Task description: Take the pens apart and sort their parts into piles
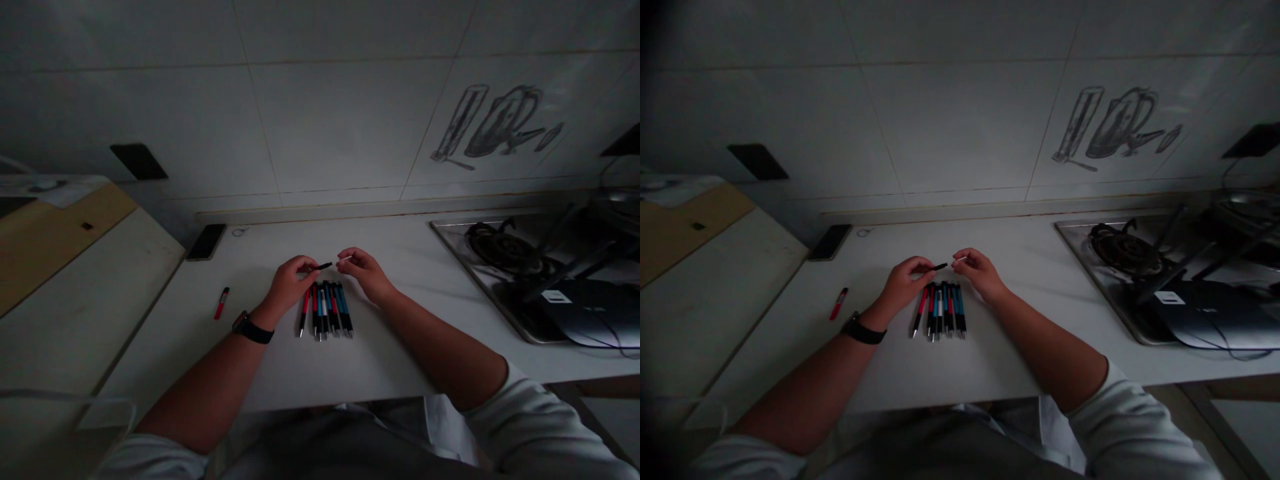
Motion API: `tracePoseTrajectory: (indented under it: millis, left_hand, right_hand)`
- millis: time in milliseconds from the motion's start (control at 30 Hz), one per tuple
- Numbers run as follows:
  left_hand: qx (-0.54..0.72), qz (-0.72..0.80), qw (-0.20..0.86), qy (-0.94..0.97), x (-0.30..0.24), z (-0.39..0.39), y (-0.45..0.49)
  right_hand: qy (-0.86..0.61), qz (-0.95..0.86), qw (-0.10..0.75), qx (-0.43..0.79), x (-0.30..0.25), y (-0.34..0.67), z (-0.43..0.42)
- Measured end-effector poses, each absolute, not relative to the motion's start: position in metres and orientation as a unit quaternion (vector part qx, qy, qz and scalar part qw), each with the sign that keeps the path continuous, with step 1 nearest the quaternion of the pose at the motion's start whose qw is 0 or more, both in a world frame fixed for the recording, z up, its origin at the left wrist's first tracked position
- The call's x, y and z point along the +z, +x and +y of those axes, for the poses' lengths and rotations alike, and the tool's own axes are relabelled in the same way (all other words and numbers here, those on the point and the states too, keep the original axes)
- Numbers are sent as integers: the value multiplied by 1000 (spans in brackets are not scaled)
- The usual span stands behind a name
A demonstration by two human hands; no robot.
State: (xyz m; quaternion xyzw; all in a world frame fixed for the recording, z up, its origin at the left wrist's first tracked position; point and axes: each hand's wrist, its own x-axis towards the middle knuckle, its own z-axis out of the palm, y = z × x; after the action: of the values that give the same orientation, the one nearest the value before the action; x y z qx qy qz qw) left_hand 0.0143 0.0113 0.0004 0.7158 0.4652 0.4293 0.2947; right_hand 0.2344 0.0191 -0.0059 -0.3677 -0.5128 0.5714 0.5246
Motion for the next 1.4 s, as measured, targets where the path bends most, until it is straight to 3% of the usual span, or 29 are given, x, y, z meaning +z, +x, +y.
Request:
tracePoseTrajectory:
  millis: [633,867,1200,1400]
  left_hand:
    - [467,492,266,685,-17,25,-6]
    - [491,446,340,667,-23,24,3]
    - [507,444,355,648,-24,25,5]
    - [537,464,351,611,-25,32,-1]
  right_hand:
    - [-379,-392,596,589,-2,257,34]
    - [-381,-441,544,604,-8,247,29]
    - [-380,-452,509,626,-8,239,22]
    - [-396,-435,606,536,8,259,36]
